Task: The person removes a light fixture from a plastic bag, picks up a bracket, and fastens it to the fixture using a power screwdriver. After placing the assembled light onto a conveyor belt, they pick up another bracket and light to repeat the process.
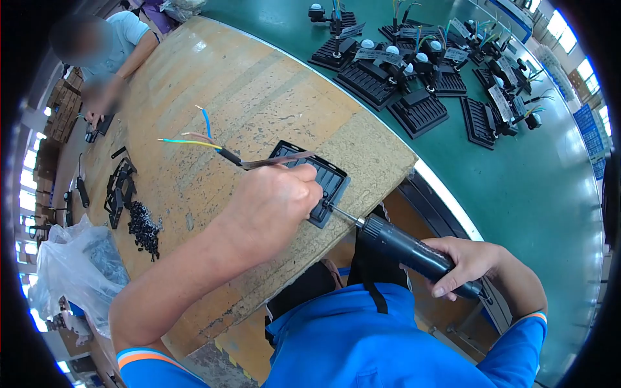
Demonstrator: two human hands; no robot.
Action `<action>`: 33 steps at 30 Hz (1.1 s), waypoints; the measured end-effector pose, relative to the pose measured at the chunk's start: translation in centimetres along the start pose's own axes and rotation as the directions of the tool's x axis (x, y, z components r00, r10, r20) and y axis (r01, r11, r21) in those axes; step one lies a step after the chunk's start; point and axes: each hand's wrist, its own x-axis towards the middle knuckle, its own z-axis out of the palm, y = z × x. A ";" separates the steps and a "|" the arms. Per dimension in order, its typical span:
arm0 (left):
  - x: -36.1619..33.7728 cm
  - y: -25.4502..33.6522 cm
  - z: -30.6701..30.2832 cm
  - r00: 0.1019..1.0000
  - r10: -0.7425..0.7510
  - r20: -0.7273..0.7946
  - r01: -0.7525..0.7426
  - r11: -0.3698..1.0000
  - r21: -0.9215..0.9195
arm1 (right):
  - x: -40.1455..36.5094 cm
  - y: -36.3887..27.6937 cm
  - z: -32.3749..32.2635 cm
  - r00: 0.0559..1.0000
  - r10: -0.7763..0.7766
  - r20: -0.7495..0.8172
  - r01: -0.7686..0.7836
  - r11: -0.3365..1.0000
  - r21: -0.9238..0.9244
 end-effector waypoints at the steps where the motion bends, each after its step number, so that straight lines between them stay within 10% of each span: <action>1: 0.0 0.1 0.0 1.000 -0.026 0.014 0.027 1.000 -0.006 | -0.1 0.1 0.2 1.000 0.003 -0.027 -0.003 1.000 0.017; 10: -0.2 0.8 -0.2 0.997 -0.077 0.025 0.076 0.997 0.033 | -2.5 0.9 2.3 0.982 -0.061 -0.176 0.023 0.978 -0.207; 12: -0.9 1.2 0.1 0.996 -0.085 0.004 0.085 0.995 0.050 | -3.6 3.1 2.2 0.888 -0.427 -0.170 0.206 0.702 -0.682; 13: -1.5 1.8 0.6 0.990 -0.088 -0.107 0.090 0.996 0.012 | -5.0 2.4 3.0 0.941 -0.194 -0.277 0.096 0.938 -0.334; 15: -3.0 3.2 0.7 0.973 -0.086 -0.215 0.087 0.996 -0.008 | -6.1 4.6 1.0 0.911 -0.291 -0.292 0.213 0.939 -0.271; 18: -5.1 4.9 0.4 0.930 -0.158 -0.333 0.184 0.982 0.049 | -6.3 7.2 -1.3 0.726 -0.578 -0.372 0.631 0.776 0.024; 21: -6.2 4.0 1.8 0.858 -0.347 -0.379 0.375 0.927 0.000 | -5.4 6.9 -1.3 0.499 -0.550 -0.670 0.780 0.622 0.070; 24: -6.2 2.1 2.6 0.861 -0.455 -0.226 0.385 0.875 -0.294 | -5.2 7.9 -3.1 0.463 -0.513 -0.723 0.864 0.442 0.240; 33: 0.0 -5.0 -0.7 0.720 -0.638 -0.274 0.589 0.770 -0.245 | -5.1 8.9 -4.4 0.543 -0.475 -0.692 0.839 0.281 0.465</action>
